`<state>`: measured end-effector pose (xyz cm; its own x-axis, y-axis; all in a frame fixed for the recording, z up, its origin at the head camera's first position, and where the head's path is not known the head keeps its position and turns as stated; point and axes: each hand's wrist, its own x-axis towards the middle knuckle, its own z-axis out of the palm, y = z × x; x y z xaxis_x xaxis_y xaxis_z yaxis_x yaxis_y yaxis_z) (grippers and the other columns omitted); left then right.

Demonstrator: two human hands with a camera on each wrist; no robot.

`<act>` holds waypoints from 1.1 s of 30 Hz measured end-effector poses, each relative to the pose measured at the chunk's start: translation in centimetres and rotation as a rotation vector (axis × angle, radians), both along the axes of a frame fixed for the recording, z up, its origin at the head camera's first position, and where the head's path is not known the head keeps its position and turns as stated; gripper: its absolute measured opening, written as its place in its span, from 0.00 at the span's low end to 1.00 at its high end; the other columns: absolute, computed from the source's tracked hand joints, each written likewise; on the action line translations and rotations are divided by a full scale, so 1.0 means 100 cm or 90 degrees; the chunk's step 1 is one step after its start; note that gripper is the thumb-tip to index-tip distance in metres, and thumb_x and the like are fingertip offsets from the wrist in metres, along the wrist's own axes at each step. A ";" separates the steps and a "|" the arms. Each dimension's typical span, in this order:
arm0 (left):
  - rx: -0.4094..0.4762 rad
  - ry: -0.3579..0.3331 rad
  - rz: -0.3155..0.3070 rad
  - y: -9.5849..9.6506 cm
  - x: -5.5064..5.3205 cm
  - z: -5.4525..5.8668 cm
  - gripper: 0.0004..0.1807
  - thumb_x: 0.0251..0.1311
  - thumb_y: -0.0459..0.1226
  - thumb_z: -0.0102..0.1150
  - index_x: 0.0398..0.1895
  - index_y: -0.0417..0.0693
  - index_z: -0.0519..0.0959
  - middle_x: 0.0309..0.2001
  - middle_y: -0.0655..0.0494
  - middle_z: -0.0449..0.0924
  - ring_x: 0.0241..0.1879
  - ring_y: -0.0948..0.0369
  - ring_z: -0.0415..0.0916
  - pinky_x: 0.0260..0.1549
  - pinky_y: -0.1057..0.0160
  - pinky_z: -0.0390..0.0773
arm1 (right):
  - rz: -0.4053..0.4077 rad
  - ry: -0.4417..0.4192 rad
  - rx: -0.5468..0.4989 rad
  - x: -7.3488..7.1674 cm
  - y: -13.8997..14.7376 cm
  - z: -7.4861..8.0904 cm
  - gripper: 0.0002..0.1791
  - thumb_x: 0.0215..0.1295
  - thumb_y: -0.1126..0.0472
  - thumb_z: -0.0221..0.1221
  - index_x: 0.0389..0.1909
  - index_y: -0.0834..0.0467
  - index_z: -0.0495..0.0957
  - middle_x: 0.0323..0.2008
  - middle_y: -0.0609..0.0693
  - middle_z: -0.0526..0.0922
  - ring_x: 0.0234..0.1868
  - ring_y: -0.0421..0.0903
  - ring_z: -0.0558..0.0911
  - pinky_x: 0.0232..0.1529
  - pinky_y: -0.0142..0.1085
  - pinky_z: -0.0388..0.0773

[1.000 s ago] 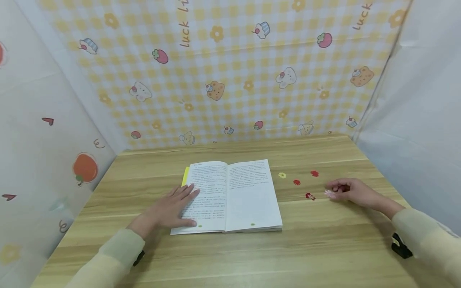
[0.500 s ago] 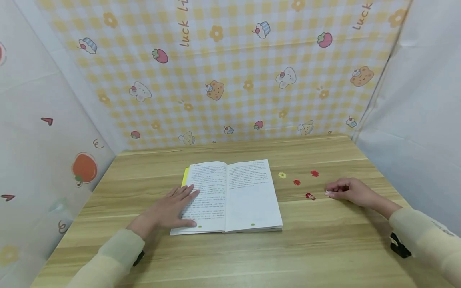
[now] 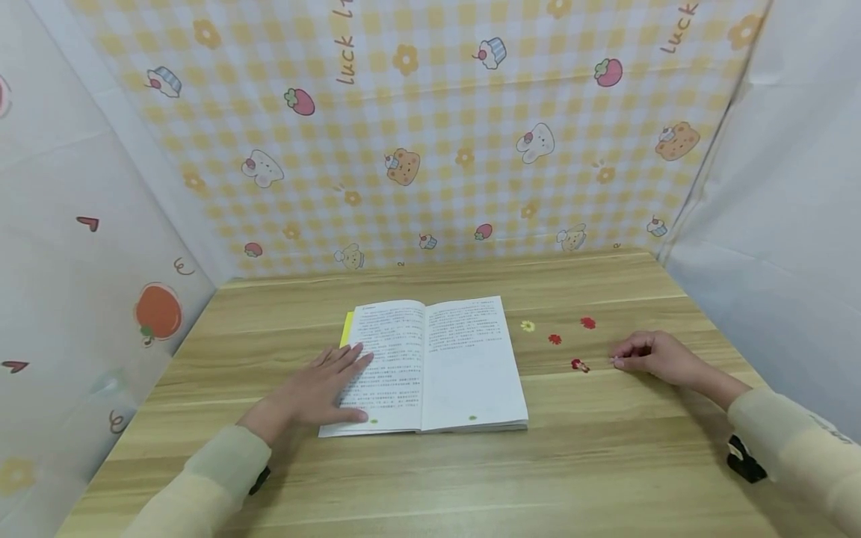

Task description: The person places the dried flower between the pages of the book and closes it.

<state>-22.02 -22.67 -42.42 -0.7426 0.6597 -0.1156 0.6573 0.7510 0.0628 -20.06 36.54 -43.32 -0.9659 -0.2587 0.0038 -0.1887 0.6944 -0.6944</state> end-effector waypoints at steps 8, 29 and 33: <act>-0.002 -0.011 0.003 -0.002 0.000 0.000 0.57 0.53 0.76 0.41 0.77 0.48 0.51 0.76 0.45 0.46 0.74 0.46 0.44 0.70 0.44 0.44 | -0.038 -0.098 -0.080 0.000 -0.004 0.008 0.16 0.64 0.55 0.65 0.44 0.64 0.84 0.42 0.55 0.85 0.34 0.39 0.80 0.32 0.34 0.79; 0.004 -0.022 0.002 -0.001 0.002 0.002 0.57 0.54 0.75 0.42 0.77 0.48 0.50 0.76 0.45 0.45 0.74 0.47 0.43 0.70 0.45 0.44 | 0.008 -0.310 -0.399 -0.013 -0.081 0.029 0.15 0.68 0.61 0.60 0.51 0.65 0.78 0.41 0.50 0.83 0.36 0.40 0.79 0.34 0.33 0.78; 0.005 -0.031 0.002 -0.001 0.001 0.003 0.57 0.54 0.75 0.43 0.77 0.48 0.50 0.76 0.44 0.45 0.74 0.48 0.42 0.70 0.46 0.45 | 0.041 -0.308 -0.370 -0.017 -0.101 0.034 0.27 0.69 0.59 0.59 0.62 0.72 0.68 0.47 0.54 0.82 0.37 0.39 0.78 0.32 0.32 0.75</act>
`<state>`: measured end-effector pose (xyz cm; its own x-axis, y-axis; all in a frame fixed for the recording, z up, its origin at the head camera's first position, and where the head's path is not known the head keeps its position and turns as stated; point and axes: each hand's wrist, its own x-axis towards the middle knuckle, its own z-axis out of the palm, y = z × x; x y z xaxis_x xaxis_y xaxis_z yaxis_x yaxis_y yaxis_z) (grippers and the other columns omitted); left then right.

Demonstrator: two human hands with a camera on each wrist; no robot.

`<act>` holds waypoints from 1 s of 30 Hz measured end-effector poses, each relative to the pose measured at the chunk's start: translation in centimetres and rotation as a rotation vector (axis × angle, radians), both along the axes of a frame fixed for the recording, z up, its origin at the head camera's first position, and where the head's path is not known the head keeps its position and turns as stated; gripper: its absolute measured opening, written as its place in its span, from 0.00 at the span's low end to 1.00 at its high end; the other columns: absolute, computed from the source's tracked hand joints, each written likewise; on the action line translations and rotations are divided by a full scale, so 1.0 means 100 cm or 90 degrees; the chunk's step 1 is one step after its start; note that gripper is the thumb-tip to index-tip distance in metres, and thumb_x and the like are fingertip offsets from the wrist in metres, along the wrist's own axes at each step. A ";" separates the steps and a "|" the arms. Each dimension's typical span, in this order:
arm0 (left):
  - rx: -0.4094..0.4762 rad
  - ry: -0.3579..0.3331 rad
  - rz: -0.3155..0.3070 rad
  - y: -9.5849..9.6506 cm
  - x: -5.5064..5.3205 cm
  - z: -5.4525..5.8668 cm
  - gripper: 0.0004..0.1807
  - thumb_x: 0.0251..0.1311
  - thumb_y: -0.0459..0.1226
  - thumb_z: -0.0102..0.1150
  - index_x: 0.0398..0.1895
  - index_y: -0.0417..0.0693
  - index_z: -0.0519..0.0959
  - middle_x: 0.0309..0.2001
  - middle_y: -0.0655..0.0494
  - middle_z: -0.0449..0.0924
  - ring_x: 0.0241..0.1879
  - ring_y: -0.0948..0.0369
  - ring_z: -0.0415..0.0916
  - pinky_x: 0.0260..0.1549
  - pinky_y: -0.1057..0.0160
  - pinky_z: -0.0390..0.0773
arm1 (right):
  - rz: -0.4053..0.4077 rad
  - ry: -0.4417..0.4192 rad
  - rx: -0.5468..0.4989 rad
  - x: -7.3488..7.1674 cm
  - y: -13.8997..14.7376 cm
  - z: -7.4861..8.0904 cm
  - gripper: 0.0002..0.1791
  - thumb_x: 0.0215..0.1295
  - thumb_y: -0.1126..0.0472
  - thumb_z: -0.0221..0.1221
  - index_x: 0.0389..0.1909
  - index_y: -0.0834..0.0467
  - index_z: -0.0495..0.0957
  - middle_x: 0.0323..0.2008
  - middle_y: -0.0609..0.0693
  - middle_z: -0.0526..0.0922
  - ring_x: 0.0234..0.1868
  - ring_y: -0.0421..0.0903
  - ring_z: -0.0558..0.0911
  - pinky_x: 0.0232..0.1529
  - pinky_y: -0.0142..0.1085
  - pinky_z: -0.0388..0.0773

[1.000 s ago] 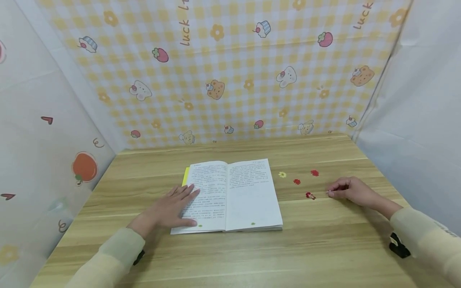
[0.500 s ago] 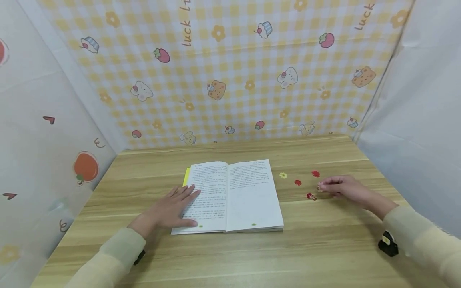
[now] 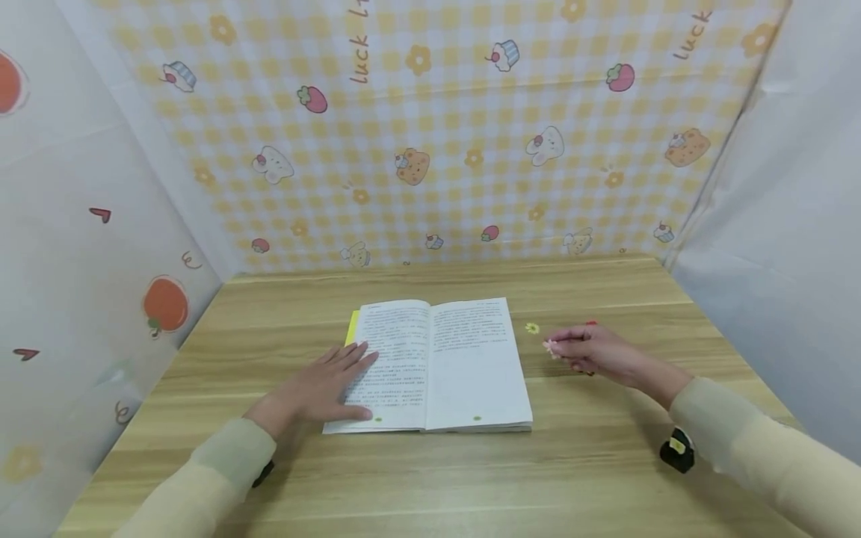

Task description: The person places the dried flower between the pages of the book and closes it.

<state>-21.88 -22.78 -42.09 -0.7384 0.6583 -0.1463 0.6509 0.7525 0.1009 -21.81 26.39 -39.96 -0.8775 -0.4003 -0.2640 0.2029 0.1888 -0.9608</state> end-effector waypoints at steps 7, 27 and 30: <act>-0.006 -0.004 -0.005 0.003 -0.003 0.001 0.57 0.53 0.75 0.42 0.78 0.49 0.49 0.77 0.46 0.43 0.75 0.49 0.41 0.70 0.47 0.45 | 0.014 -0.001 0.014 -0.005 -0.031 0.005 0.33 0.69 0.58 0.60 0.68 0.69 0.63 0.60 0.59 0.75 0.51 0.44 0.78 0.51 0.40 0.76; -0.041 0.098 -0.066 0.001 0.000 -0.001 0.56 0.57 0.74 0.39 0.76 0.43 0.52 0.75 0.41 0.48 0.73 0.46 0.46 0.69 0.47 0.49 | 0.054 0.024 0.111 -0.018 -0.125 0.002 0.21 0.61 0.62 0.65 0.55 0.60 0.79 0.30 0.49 0.82 0.33 0.44 0.77 0.33 0.33 0.74; -0.053 0.108 -0.071 0.001 0.002 0.000 0.56 0.57 0.74 0.38 0.76 0.43 0.52 0.75 0.41 0.49 0.73 0.46 0.47 0.69 0.47 0.50 | 0.066 0.035 0.140 -0.020 -0.136 -0.001 0.20 0.58 0.61 0.67 0.52 0.58 0.81 0.27 0.47 0.80 0.30 0.43 0.74 0.31 0.31 0.73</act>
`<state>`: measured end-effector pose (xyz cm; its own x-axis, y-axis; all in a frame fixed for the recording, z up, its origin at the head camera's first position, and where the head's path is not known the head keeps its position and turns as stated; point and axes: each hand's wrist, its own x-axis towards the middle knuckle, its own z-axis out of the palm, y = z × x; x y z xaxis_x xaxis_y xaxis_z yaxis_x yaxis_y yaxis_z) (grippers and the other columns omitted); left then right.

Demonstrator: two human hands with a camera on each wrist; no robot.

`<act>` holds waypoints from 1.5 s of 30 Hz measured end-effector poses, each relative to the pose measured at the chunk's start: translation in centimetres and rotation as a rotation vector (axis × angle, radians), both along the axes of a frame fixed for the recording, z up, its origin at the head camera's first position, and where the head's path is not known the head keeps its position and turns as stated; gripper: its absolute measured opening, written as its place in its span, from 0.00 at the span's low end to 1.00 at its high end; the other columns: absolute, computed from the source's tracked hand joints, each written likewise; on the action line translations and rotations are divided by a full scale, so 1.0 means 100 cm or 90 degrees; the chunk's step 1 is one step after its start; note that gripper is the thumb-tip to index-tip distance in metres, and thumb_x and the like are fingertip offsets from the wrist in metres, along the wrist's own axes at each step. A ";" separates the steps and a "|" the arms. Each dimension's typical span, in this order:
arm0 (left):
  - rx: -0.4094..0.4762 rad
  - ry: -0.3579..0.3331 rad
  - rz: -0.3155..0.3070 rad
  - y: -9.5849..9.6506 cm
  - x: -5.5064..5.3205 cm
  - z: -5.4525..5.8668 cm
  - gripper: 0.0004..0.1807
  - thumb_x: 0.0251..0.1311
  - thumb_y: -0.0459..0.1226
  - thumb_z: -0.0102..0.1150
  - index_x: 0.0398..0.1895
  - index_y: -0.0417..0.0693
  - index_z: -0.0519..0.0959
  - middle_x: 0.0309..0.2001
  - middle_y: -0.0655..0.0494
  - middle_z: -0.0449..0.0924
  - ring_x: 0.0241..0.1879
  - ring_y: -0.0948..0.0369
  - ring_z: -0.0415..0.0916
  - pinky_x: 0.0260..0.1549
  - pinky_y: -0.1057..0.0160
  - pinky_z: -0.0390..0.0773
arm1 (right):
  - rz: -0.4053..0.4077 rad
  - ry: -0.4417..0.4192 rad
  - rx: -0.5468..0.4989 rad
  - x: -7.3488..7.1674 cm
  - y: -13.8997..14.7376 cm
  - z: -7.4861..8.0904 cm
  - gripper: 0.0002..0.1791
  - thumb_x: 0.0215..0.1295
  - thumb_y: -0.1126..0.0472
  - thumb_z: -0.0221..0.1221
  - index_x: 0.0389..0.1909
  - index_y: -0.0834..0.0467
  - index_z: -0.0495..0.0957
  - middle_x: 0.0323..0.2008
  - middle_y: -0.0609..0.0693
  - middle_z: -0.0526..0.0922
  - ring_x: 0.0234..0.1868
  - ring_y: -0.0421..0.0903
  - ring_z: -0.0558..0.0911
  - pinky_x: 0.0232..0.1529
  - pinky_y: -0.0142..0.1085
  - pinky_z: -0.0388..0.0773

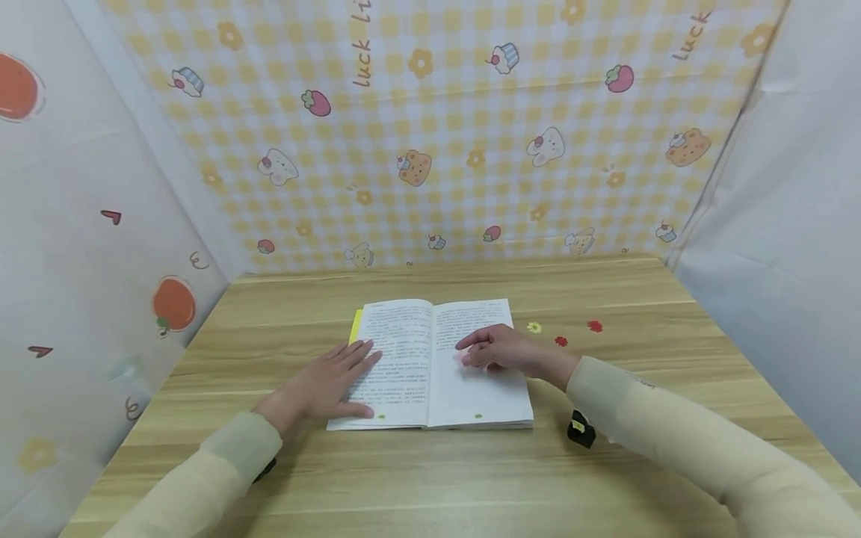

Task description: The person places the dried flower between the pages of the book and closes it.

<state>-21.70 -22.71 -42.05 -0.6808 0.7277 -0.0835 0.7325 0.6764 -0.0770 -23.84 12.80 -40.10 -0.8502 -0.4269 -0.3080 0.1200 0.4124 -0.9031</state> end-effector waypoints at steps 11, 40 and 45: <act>-0.004 0.001 -0.001 0.001 0.001 0.001 0.55 0.57 0.74 0.38 0.76 0.43 0.52 0.75 0.41 0.49 0.73 0.46 0.48 0.69 0.46 0.51 | 0.028 0.055 0.043 -0.007 -0.033 -0.011 0.13 0.54 0.62 0.70 0.42 0.59 0.84 0.25 0.45 0.80 0.23 0.40 0.71 0.21 0.29 0.67; -0.009 -0.019 0.011 0.000 -0.002 -0.003 0.56 0.57 0.74 0.36 0.77 0.44 0.50 0.76 0.43 0.46 0.74 0.48 0.44 0.70 0.49 0.47 | 0.085 0.259 0.126 -0.011 -0.032 -0.012 0.21 0.53 0.62 0.72 0.49 0.61 0.82 0.32 0.46 0.80 0.32 0.41 0.76 0.31 0.32 0.75; -0.010 -0.024 0.011 0.001 -0.001 -0.003 0.55 0.58 0.74 0.36 0.77 0.44 0.50 0.76 0.43 0.46 0.74 0.48 0.43 0.70 0.49 0.47 | 0.078 0.276 0.128 -0.021 -0.015 -0.010 0.21 0.56 0.61 0.70 0.52 0.60 0.82 0.36 0.47 0.81 0.36 0.43 0.77 0.37 0.34 0.76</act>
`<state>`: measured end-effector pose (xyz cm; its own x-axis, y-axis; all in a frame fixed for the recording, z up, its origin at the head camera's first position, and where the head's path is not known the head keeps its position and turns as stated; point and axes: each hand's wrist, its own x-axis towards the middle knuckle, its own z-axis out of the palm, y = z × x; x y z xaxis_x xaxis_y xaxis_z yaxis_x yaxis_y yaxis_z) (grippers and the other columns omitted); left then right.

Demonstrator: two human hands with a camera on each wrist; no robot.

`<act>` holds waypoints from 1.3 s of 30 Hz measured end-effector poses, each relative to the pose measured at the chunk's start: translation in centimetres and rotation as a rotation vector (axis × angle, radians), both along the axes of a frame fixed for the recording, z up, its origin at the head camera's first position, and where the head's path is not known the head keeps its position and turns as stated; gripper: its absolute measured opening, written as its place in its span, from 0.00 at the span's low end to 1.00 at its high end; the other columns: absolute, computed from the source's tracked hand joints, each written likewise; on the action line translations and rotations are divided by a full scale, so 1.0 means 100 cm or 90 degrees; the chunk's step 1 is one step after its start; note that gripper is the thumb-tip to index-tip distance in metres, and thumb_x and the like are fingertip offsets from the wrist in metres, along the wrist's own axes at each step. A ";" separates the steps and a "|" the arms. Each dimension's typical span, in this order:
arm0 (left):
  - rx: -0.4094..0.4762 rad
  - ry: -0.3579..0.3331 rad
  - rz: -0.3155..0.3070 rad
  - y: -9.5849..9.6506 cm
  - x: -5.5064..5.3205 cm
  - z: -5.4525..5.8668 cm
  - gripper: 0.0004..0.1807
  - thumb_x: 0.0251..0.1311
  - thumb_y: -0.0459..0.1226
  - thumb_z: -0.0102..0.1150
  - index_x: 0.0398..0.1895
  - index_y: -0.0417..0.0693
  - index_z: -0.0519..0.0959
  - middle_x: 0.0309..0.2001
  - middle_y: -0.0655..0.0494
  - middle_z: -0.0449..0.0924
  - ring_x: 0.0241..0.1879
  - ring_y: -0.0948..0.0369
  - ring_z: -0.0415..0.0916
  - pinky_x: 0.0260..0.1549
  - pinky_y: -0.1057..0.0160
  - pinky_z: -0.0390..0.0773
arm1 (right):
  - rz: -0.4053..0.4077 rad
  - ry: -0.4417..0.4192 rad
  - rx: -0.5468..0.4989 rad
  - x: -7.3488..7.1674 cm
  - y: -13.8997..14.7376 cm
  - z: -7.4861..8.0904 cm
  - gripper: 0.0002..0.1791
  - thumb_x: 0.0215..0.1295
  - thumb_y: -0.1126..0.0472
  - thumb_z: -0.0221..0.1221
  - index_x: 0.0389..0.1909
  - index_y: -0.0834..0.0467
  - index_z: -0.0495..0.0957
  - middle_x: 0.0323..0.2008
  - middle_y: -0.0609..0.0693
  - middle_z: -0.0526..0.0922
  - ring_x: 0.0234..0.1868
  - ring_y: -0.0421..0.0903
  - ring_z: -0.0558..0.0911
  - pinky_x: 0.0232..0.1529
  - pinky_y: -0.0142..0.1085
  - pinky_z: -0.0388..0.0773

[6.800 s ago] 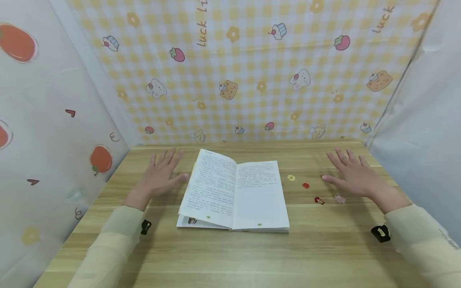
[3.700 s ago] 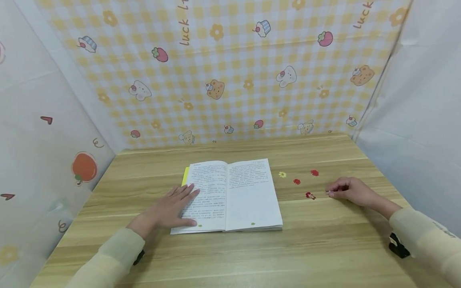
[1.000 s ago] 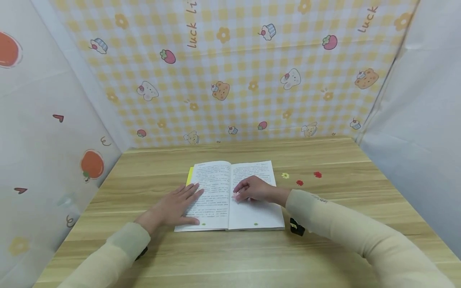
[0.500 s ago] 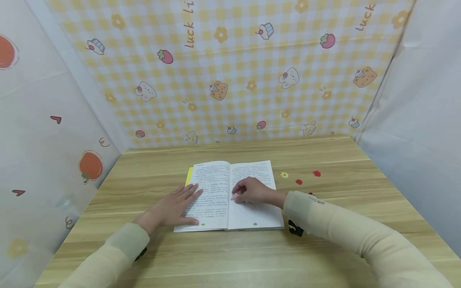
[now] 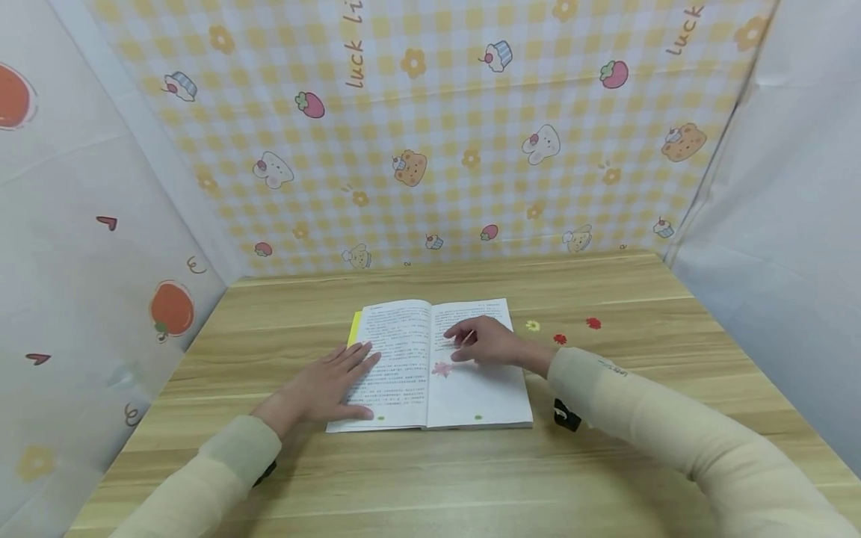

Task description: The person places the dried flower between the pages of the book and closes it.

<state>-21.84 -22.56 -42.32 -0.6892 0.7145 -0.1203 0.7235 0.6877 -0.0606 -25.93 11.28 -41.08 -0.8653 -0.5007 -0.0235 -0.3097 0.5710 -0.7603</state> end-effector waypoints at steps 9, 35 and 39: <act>-0.003 0.003 0.002 0.000 0.000 0.000 0.56 0.57 0.74 0.35 0.77 0.44 0.50 0.76 0.43 0.46 0.74 0.48 0.44 0.70 0.49 0.48 | -0.025 0.085 -0.003 -0.019 0.040 0.000 0.24 0.57 0.60 0.70 0.54 0.64 0.79 0.41 0.53 0.81 0.42 0.47 0.77 0.44 0.39 0.75; -0.008 0.002 0.003 0.000 0.002 0.001 0.56 0.57 0.74 0.36 0.77 0.44 0.49 0.76 0.43 0.47 0.74 0.49 0.43 0.70 0.49 0.46 | 0.002 0.286 0.352 -0.049 0.075 -0.017 0.40 0.73 0.39 0.47 0.71 0.67 0.60 0.71 0.65 0.59 0.72 0.62 0.54 0.69 0.58 0.50; -0.008 0.003 0.001 0.000 0.002 0.001 0.56 0.58 0.74 0.36 0.77 0.44 0.49 0.76 0.43 0.47 0.74 0.49 0.43 0.70 0.48 0.47 | 0.016 0.270 0.368 -0.049 0.076 -0.017 0.41 0.73 0.38 0.44 0.71 0.68 0.57 0.72 0.66 0.55 0.73 0.63 0.50 0.69 0.60 0.46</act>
<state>-21.64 -22.54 -42.20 -0.6908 0.7118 -0.1266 0.7222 0.6879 -0.0730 -30.86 18.86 -42.83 -0.8468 -0.5300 0.0451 -0.5302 0.8346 -0.1494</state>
